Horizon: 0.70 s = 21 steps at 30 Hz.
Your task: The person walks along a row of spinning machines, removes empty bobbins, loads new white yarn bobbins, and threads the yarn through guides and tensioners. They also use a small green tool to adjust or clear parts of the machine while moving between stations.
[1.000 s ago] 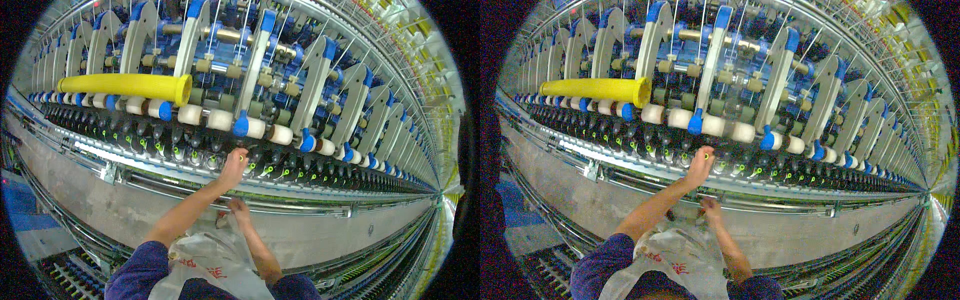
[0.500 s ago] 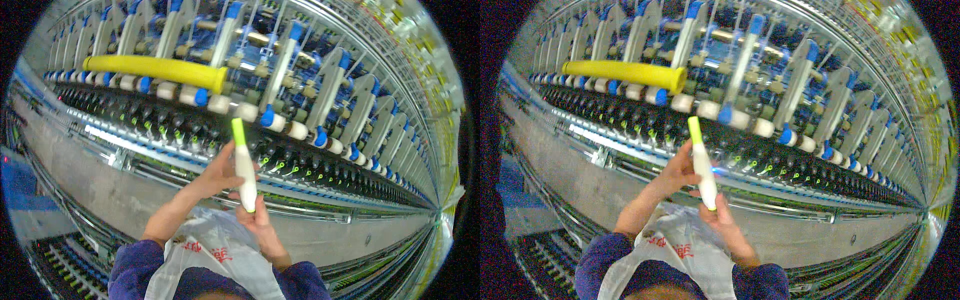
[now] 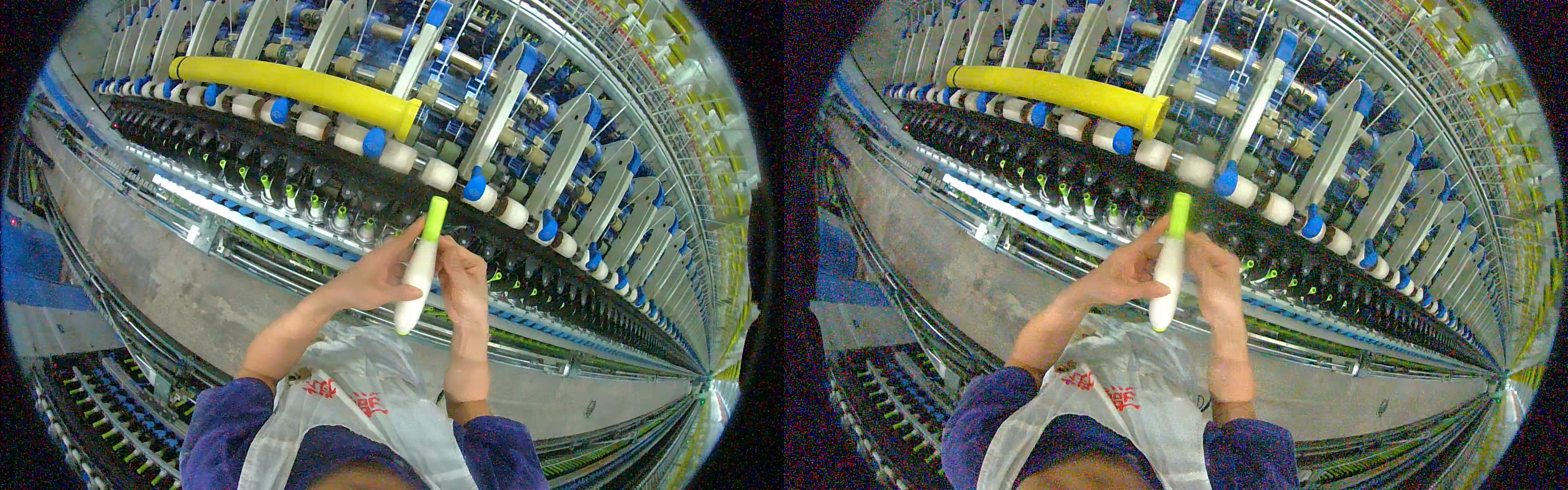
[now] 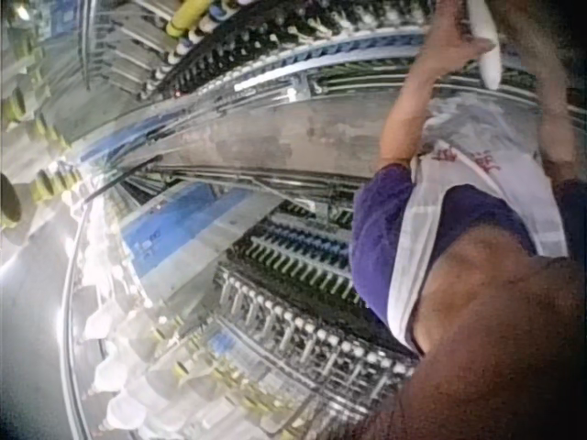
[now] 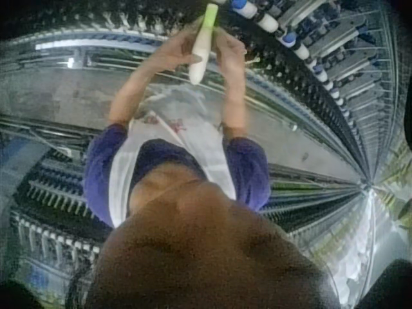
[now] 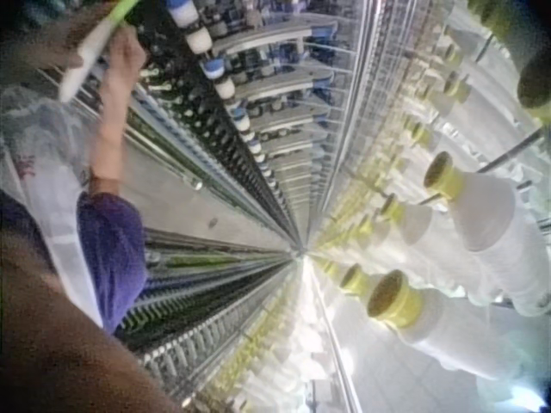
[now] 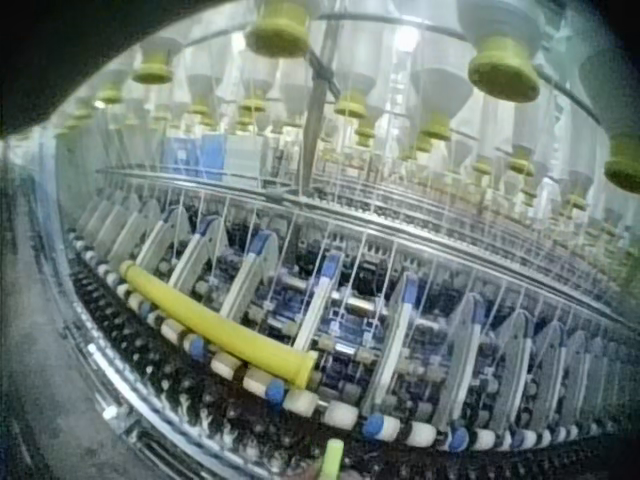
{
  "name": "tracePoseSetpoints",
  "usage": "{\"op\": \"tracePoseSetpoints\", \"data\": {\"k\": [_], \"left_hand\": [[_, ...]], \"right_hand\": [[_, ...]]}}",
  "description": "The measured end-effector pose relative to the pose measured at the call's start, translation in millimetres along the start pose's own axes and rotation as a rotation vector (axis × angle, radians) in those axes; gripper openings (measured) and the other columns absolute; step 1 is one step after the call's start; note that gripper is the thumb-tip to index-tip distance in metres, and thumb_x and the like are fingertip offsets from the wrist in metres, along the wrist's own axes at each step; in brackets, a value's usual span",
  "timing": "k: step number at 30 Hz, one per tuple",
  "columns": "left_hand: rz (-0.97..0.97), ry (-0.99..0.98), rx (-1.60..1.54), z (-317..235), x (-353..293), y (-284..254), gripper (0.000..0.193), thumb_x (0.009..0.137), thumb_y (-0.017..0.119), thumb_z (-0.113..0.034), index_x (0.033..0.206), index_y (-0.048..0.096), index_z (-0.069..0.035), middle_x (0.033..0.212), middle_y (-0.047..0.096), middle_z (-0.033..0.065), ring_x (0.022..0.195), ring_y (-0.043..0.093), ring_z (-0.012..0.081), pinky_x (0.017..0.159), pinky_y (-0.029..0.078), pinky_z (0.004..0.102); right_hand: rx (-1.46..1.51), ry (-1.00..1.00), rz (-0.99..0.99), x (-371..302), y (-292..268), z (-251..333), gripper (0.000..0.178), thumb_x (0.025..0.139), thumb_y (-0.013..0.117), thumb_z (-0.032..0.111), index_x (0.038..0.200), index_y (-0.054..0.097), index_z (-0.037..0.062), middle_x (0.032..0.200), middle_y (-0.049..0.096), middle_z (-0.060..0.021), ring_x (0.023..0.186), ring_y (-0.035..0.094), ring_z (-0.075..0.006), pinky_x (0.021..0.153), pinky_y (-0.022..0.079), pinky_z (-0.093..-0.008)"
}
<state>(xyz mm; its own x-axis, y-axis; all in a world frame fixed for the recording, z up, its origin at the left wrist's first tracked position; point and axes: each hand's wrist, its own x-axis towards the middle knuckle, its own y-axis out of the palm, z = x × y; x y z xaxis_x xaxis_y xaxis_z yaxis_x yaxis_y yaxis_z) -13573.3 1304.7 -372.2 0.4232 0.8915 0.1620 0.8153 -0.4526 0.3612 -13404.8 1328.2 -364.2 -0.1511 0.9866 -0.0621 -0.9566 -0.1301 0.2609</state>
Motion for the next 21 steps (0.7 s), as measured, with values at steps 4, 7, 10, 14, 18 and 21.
{"op": "tracePoseSetpoints", "data": {"k": [4, 7, 10, 14, 18, 21], "left_hand": [[-0.056, -0.075, 0.217, 11.7, 3.3, 3.3, 0.101, 0.072, 0.07, -0.006, 0.147, 0.003, -0.011, 0.133, 0.045, 0.0148, 0.1, 0.056, 0.0181, 0.088, 0.047, 0.0357], [-0.136, -0.13, 0.349, 20.3, 5.3, 6.0, 0.101, 0.067, 0.074, -0.012, 0.147, 0.013, -0.012, 0.142, 0.036, 0.0124, 0.104, 0.054, 0.0171, 0.09, 0.046, 0.0335], [-0.161, 0.048, 0.383, 27.6, 7.2, 8.0, 0.098, 0.068, 0.074, -0.01, 0.147, 0.015, -0.013, 0.145, 0.032, 0.0117, 0.114, 0.048, 0.018, 0.093, 0.042, 0.0319], [-0.127, -0.032, 0.26, 33.6, 9.5, 7.4, 0.095, 0.07, 0.073, -0.008, 0.147, 0.016, -0.012, 0.142, 0.034, 0.0123, 0.119, 0.042, 0.0177, 0.096, 0.039, 0.0313], [-0.081, -0.088, 0.132, 38.1, 11.9, 7.8, 0.095, 0.073, 0.072, -0.005, 0.147, 0.013, -0.011, 0.144, 0.03, 0.0081, 0.12, 0.039, 0.0143, 0.095, 0.04, 0.0302], [-0.065, -0.077, 0.067, 41.4, 14.8, 9.8, 0.093, 0.072, 0.071, -0.008, 0.147, 0.016, -0.013, 0.138, 0.038, 0.0111, 0.117, 0.043, 0.0173, 0.094, 0.04, 0.0303]], "right_hand": [[0.039, -0.079, -0.242, 1.6, 14.4, -11.3, 0.008, 0.084, 0.061, 0.001, 0.089, 0.067, -0.0005, 0.076, 0.055, 0.001, 0.072, 0.05, -0.0071, 0.066, 0.041, -0.0216], [0.002, -0.302, -0.274, -0.5, 13.3, -18.0, 0.009, 0.083, 0.059, -0.003, 0.074, 0.06, 0.0017, 0.075, 0.052, 0.0007, 0.071, 0.047, -0.0073, 0.065, 0.038, -0.0215], [-0.074, -0.463, -0.232, -2.7, 5.0, -21.3, 0.025, 0.089, 0.06, 0.014, 0.069, 0.049, 0.0041, 0.071, 0.04, 0.0014, 0.064, 0.036, -0.0077, 0.058, 0.027, -0.0219], [-0.081, -0.424, -0.239, -6.5, -8.9, -24.8, 0.017, 0.09, 0.059, 0.012, 0.077, 0.058, 0.0019, 0.075, 0.045, 0.0016, 0.066, 0.037, -0.0069, 0.06, 0.03, -0.0224], [-0.005, -0.164, -0.248, -15.2, -17.1, -31.0, 0.019, 0.09, 0.059, 0.011, 0.102, 0.065, -0.0017, 0.089, 0.058, 0.0005, 0.075, 0.047, -0.0064, 0.069, 0.037, -0.0224], [0.118, -0.054, -0.245, -19.2, -16.9, -37.4, 0.018, 0.087, 0.062, 0.008, 0.101, 0.066, -0.0012, 0.088, 0.061, -0.0002, 0.082, 0.052, -0.0078, 0.075, 0.041, -0.0229]]}}
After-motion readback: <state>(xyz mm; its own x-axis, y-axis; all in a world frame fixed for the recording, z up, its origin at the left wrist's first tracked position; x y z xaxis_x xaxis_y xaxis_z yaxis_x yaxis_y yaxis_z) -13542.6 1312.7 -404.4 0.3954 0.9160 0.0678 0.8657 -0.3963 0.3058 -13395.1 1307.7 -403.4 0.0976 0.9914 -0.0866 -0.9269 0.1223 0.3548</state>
